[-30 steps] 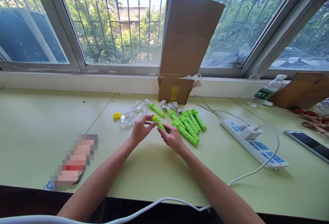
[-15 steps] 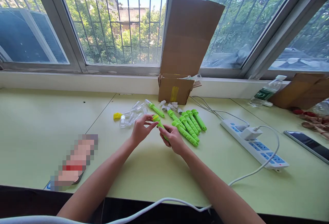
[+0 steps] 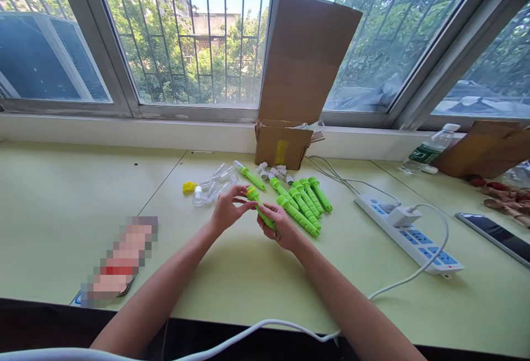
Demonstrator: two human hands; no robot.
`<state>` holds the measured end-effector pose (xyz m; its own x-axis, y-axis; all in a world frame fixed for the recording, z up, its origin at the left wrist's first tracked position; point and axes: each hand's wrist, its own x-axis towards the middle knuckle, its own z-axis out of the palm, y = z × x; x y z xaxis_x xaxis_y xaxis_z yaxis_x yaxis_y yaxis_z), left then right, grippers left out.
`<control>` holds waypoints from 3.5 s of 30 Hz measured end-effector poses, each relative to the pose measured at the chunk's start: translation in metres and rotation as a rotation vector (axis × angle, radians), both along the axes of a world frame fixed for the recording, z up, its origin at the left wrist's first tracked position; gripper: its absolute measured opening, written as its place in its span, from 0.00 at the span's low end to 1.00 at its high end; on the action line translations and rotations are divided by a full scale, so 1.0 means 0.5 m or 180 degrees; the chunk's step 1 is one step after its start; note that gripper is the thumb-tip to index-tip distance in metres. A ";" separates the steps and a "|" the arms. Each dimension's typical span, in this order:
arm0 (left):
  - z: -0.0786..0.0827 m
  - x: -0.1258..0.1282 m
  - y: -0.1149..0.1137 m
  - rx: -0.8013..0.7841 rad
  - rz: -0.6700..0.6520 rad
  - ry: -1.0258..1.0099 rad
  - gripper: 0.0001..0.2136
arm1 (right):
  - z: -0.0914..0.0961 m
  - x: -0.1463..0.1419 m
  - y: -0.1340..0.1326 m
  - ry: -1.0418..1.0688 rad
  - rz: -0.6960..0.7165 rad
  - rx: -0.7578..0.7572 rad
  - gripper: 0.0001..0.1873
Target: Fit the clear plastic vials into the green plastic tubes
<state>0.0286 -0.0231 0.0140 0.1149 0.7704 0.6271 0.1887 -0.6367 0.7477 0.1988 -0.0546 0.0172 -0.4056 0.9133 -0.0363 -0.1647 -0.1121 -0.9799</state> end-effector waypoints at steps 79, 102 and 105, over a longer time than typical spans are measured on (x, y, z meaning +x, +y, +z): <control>-0.001 0.009 0.003 0.0004 0.0120 -0.0183 0.13 | -0.010 0.017 0.013 0.0690 0.0367 -0.0715 0.17; -0.015 0.003 0.003 0.0006 0.0290 -0.0306 0.11 | -0.024 -0.022 0.004 -0.0454 -0.0688 0.0406 0.22; -0.012 0.007 0.002 0.0013 0.0299 -0.0319 0.12 | -0.015 -0.020 0.000 -0.0222 -0.0563 0.0181 0.23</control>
